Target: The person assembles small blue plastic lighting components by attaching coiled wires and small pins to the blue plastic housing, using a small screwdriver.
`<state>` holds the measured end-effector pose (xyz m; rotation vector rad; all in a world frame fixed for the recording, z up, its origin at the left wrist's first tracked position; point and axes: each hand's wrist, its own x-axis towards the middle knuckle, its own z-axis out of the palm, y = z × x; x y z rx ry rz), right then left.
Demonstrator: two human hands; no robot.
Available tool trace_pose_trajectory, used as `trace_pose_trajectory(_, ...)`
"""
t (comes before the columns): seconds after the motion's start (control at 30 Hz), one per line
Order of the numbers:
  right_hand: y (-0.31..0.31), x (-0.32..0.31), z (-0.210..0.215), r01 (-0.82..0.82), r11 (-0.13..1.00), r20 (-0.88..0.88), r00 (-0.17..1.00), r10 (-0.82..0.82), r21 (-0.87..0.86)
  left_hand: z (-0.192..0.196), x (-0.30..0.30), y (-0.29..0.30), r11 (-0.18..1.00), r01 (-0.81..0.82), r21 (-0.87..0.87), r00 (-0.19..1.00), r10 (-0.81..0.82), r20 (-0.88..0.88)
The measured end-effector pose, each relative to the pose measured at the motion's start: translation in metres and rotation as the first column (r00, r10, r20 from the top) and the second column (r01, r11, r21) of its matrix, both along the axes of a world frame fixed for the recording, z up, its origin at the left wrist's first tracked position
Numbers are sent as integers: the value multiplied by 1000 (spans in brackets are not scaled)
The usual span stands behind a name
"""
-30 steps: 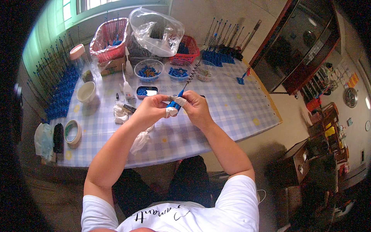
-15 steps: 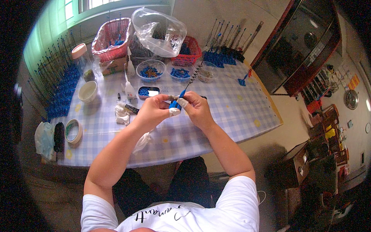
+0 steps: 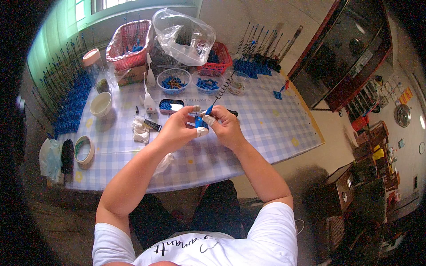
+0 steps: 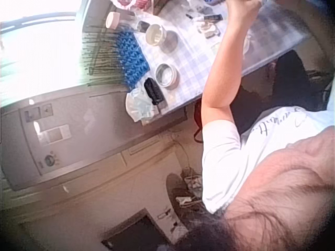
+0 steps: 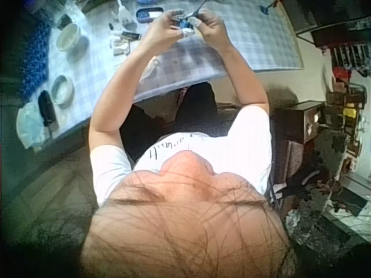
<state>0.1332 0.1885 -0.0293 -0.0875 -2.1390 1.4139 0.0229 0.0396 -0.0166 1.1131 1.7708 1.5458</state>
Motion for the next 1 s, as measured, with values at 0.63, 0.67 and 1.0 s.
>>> trace_pose_trajectory(0.63,0,-2,-2,27,1000,-19,999,-27,-16,9,8,-4,992,-125,25,948,126,-294)
trace_pose_trajectory(0.67,1,-2,-2,32,999,-22,999,-32,-11,9,9,-4,991,-128,27,947,130,-295)
trace_pose_trajectory(1.0,0,-3,-2,45,998,-51,998,-47,-32,8,9,-5,991,-131,25,937,132,-322)
